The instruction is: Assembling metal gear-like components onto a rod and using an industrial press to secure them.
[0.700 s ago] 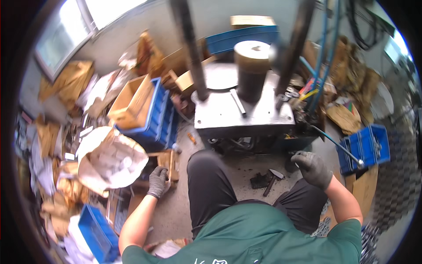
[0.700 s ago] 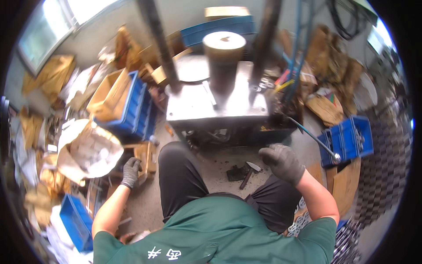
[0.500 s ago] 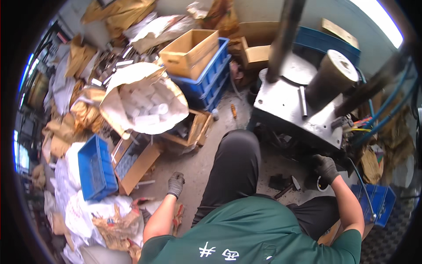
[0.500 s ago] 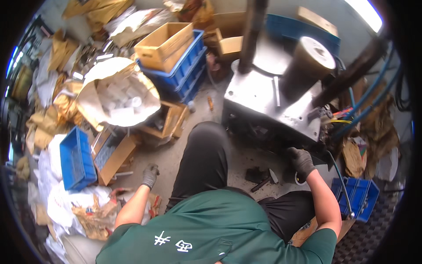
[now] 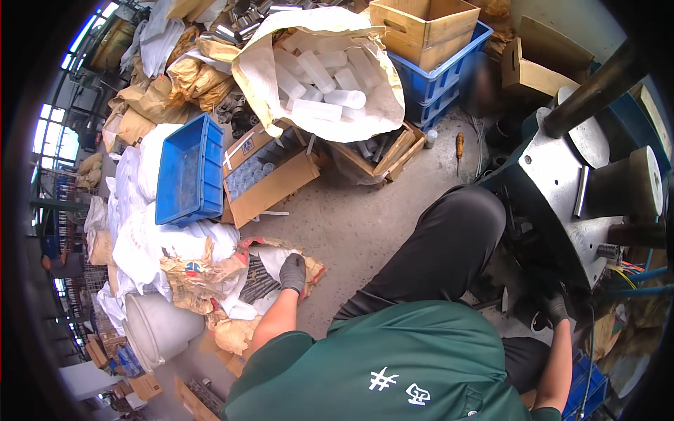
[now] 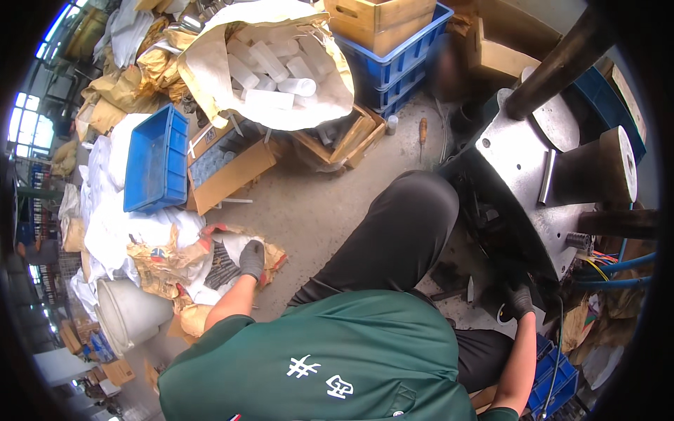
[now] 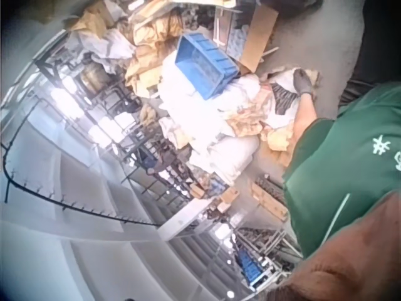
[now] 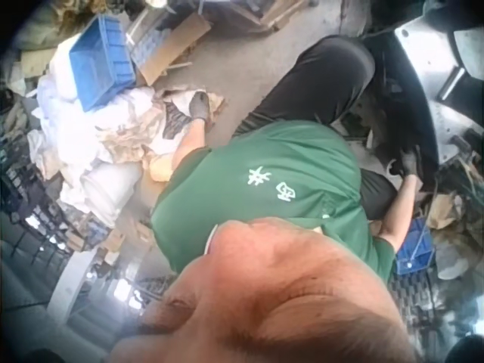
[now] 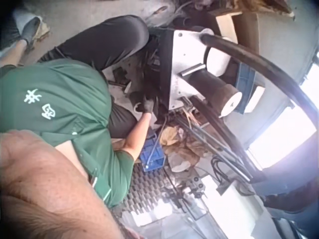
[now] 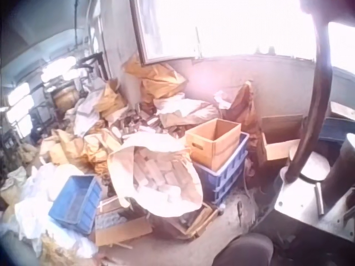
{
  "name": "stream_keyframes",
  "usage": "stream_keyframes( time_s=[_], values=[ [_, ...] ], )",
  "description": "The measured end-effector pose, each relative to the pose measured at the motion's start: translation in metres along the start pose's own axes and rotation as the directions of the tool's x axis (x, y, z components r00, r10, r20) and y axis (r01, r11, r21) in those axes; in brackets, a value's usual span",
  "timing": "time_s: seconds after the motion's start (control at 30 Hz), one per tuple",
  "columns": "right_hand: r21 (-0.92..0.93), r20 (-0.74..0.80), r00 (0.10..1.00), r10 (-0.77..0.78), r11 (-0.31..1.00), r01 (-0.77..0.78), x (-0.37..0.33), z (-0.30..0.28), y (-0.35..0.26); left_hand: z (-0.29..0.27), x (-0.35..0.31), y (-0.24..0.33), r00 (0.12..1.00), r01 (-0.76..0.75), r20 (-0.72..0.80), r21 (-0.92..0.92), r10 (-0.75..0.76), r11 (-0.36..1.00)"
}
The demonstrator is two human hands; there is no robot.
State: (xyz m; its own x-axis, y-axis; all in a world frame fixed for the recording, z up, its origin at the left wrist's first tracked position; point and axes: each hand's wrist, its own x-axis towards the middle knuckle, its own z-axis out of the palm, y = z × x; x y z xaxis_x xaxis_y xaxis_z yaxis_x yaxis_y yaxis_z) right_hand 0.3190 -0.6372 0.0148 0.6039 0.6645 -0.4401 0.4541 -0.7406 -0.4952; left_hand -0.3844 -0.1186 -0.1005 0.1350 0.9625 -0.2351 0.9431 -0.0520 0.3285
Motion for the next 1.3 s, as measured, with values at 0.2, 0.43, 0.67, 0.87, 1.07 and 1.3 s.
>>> stream_keyframes(
  time_s=[0.2, 0.43, 0.67, 0.87, 1.07, 1.3],
  values=[
    [0.005, -0.012, 0.999, -0.042, 0.999, 0.043, -0.009, -0.019, -0.002, -0.078, 0.138, 0.097, 0.769, -0.490, -0.467, 0.008, 0.437, 0.871],
    [0.033, 0.089, 0.940, 0.331, 0.942, -0.334, -0.034, -0.034, -0.028, -0.116, 0.321, 0.130, 0.931, -0.339, 0.042, 0.473, 0.364, 0.813],
    [-0.298, 0.086, 0.965, 0.249, 0.930, -0.213, -0.056, -0.028, -0.013, -0.090, 0.348, 0.162, 0.950, -0.313, 0.212, 0.636, 0.231, 0.705],
    [-0.181, 0.088, 0.947, 0.311, 0.939, -0.291, -0.074, -0.030, -0.006, -0.088, 0.347, 0.160, 0.979, -0.203, 0.168, 0.711, 0.117, 0.673],
    [-0.114, -0.026, 0.960, 0.279, 0.953, -0.281, -0.078, -0.037, -0.027, -0.089, 0.342, 0.156, 0.995, -0.087, 0.094, 0.739, 0.026, 0.668],
    [-0.023, 0.356, 0.662, 0.659, 0.715, -0.699, -0.087, -0.059, -0.072, -0.088, 0.329, 0.108, 0.980, 0.163, -0.188, 0.540, -0.071, 0.826]
  ],
)
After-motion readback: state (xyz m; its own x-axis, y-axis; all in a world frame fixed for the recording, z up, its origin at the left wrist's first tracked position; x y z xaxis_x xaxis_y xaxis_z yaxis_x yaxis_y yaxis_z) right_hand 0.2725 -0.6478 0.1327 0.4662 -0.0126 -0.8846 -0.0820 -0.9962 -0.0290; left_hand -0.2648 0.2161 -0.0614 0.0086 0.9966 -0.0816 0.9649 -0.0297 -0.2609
